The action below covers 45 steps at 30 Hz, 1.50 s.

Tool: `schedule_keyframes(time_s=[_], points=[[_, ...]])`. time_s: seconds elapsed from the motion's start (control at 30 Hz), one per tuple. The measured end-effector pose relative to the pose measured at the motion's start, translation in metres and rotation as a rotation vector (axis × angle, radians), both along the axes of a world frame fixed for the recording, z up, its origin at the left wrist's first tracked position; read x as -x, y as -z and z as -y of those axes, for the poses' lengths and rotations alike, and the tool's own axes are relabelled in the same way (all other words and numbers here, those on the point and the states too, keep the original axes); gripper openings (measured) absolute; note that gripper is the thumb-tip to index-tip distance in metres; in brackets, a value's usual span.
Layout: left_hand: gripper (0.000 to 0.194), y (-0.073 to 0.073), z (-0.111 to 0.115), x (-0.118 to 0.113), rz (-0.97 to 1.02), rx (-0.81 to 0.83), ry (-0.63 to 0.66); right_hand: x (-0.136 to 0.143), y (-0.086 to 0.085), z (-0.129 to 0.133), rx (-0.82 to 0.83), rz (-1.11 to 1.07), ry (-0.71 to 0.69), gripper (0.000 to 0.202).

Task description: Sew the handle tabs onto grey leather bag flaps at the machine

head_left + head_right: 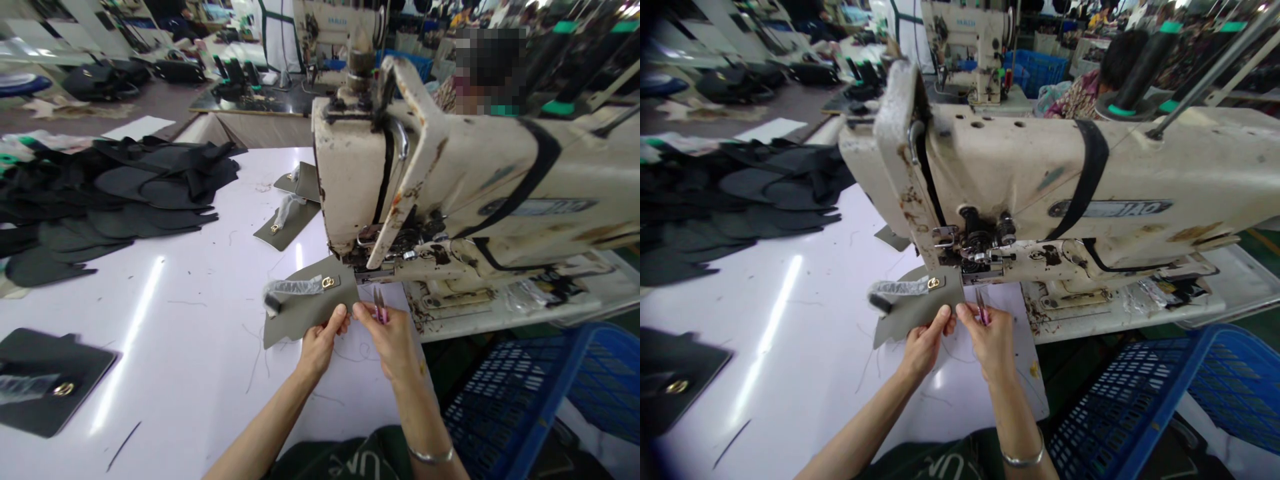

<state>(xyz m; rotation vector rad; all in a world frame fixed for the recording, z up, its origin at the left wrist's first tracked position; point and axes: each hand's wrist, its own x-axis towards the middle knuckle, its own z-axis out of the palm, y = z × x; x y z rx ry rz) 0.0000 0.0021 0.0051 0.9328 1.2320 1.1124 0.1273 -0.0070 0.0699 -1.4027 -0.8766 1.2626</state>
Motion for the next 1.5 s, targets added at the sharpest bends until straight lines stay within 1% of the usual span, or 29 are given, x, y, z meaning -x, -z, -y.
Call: schedule_keyframes(time_s=[0.07,0.13,0.17,0.2,0.27,0.3,0.33,0.4,0.43,0.47,0.5,0.53,0.6,0.63,0.7,0.77,0.87,0.97,1.23,1.5], points=[[0.044,-0.005,-0.001,-0.002,0.033,-0.011,0.003,0.005,0.005,0.000,-0.035,0.131,0.033,0.034],[0.048,-0.014,0.002,-0.001,0.036,0.006,0.056,0.009,0.013,0.001,-0.046,0.209,0.074,0.040],[0.051,-0.020,0.005,0.002,0.032,0.028,0.134,0.011,0.018,0.001,-0.048,0.210,0.097,0.042],[0.055,-0.028,0.011,0.006,0.026,0.048,0.243,0.012,0.021,0.001,-0.047,0.192,0.123,0.042],[0.058,-0.042,0.025,0.019,-0.039,0.021,0.433,0.014,0.026,0.001,-0.040,0.119,0.170,0.042],[0.055,-0.048,0.032,0.028,-0.128,-0.056,0.434,0.014,0.027,0.000,-0.035,0.075,0.187,0.041],[0.049,-0.052,0.038,0.038,-0.266,-0.174,0.347,0.015,0.027,0.000,-0.030,0.031,0.200,0.040],[0.035,-0.056,0.040,0.058,-0.570,-0.393,0.103,0.016,0.025,-0.002,-0.016,-0.061,0.212,0.040],[0.029,-0.055,0.036,0.066,-0.703,-0.455,0.034,0.017,0.024,-0.002,-0.007,-0.104,0.217,0.040],[0.026,-0.052,0.027,0.072,-0.806,-0.478,0.030,0.017,0.024,-0.003,0.003,-0.140,0.221,0.039],[0.030,-0.050,0.016,0.076,-0.876,-0.478,0.076,0.018,0.024,-0.003,0.015,-0.172,0.222,0.039],[0.038,-0.047,0.001,0.077,-0.915,-0.463,0.145,0.019,0.024,-0.003,0.027,-0.200,0.223,0.040],[0.050,-0.045,-0.030,0.073,-0.914,-0.462,0.277,0.020,0.025,-0.003,0.053,-0.244,0.221,0.041],[0.053,-0.046,-0.045,0.069,-0.913,-0.495,0.332,0.020,0.026,-0.003,0.063,-0.260,0.220,0.042],[0.053,-0.054,-0.069,0.060,-0.931,-0.570,0.416,0.019,0.028,-0.003,0.071,-0.274,0.215,0.044],[0.049,-0.066,-0.084,0.053,-0.976,-0.612,0.473,0.018,0.030,-0.003,0.058,-0.257,0.209,0.045],[0.043,-0.080,-0.092,0.048,-1.057,-0.645,0.491,0.016,0.032,-0.003,0.035,-0.193,0.214,0.043],[0.043,-0.087,-0.094,0.047,-1.110,-0.674,0.452,0.016,0.033,-0.006,0.022,-0.168,0.213,0.042],[0.047,-0.088,-0.102,0.047,-1.130,-0.673,0.439,0.021,0.033,-0.009,-0.016,-0.155,0.199,0.041],[0.043,-0.087,-0.116,0.046,-1.087,-0.599,0.456,0.023,0.035,-0.017,-0.038,-0.138,0.206,0.044]])
